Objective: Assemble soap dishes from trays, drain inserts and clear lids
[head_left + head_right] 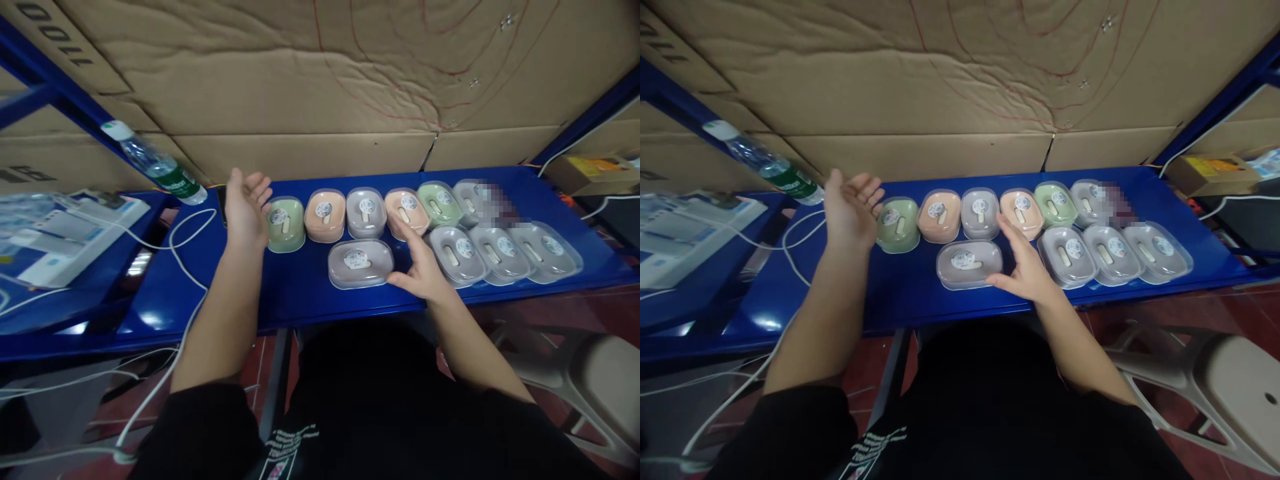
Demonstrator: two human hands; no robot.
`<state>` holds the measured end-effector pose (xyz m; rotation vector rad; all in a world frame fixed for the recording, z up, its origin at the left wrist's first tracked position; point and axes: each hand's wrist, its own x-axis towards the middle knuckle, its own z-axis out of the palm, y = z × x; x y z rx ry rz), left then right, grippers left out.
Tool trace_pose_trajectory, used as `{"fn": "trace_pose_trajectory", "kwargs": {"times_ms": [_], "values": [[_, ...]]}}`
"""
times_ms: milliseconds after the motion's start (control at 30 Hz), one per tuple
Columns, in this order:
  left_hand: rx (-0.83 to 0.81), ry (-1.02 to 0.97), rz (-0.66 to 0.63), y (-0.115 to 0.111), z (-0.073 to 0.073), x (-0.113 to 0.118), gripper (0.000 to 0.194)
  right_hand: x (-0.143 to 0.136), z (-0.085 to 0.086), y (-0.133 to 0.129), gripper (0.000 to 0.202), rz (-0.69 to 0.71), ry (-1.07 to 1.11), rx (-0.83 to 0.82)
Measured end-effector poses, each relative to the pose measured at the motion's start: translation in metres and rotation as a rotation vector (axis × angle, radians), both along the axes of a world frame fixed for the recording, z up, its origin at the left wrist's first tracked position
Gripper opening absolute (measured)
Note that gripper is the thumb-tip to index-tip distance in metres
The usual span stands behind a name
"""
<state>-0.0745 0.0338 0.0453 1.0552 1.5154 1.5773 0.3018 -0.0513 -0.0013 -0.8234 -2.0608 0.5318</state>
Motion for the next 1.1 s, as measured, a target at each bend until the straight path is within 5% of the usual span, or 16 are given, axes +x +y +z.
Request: {"fn": "trace_pose_trajectory", "kwargs": {"times_ms": [167, 433, 667, 800, 967, 1100], "values": [[0.121, 0.286, 0.05, 0.001, -0.013, 0.014, 0.054, -0.005, -0.001, -0.002, 0.093, 0.051, -0.156, -0.034], [-0.178, 1.032, -0.06, -0.018, -0.003, 0.025, 0.042, -0.007, 0.0, -0.005, 0.086, 0.048, -0.187, -0.099], [-0.157, 1.114, -0.078, -0.021, -0.007, 0.029, 0.043, -0.007, -0.001, -0.004, 0.1, 0.068, -0.248, -0.098], [0.029, 1.105, -0.118, -0.026, -0.005, 0.034, 0.047, -0.007, -0.003, -0.003, 0.101, 0.07, -0.251, -0.102], [0.408, 1.035, -0.496, -0.056, 0.01, 0.056, 0.068, -0.008, -0.003, -0.004, 0.098, 0.054, -0.244, -0.079], [0.45, 1.053, -0.913, -0.078, 0.015, 0.076, 0.086, -0.008, -0.003, -0.004, 0.096, 0.089, -0.217, -0.065]]}}
